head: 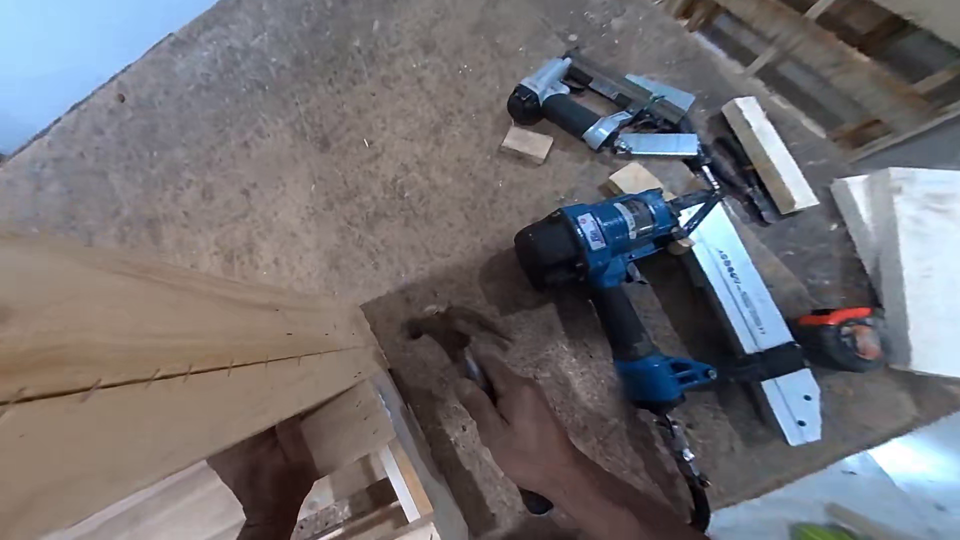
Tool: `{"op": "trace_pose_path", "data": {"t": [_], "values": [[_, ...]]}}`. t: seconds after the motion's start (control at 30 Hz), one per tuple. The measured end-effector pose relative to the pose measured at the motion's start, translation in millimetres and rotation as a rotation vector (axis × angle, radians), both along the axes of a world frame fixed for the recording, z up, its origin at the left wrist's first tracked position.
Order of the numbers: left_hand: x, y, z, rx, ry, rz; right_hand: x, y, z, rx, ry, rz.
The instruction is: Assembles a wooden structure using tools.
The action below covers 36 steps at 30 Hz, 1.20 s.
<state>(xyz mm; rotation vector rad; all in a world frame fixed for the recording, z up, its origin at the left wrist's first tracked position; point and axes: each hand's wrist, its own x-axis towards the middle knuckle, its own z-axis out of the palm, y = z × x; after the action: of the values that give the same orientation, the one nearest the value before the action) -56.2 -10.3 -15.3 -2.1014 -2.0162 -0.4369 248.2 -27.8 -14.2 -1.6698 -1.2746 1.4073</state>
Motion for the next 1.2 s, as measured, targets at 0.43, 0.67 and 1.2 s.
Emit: {"op": "trace_pose_path", "data": {"t": [0.43,0.67,1.2], "values": [[-2.1,-8.7,-17.8,0.108,0.093,-0.031,-8.5,23.9,-1.2,0.025,0.107,-0.244],[6.1,-6.5,-12.7,0.082,0.040,-0.004,18.0,48.1,0.1,-0.449,0.694,-0.160],[19.6,-2.5,7.6,0.014,0.044,-0.162,-2.9,29.7,-35.8,-0.414,0.588,-0.215]]}}
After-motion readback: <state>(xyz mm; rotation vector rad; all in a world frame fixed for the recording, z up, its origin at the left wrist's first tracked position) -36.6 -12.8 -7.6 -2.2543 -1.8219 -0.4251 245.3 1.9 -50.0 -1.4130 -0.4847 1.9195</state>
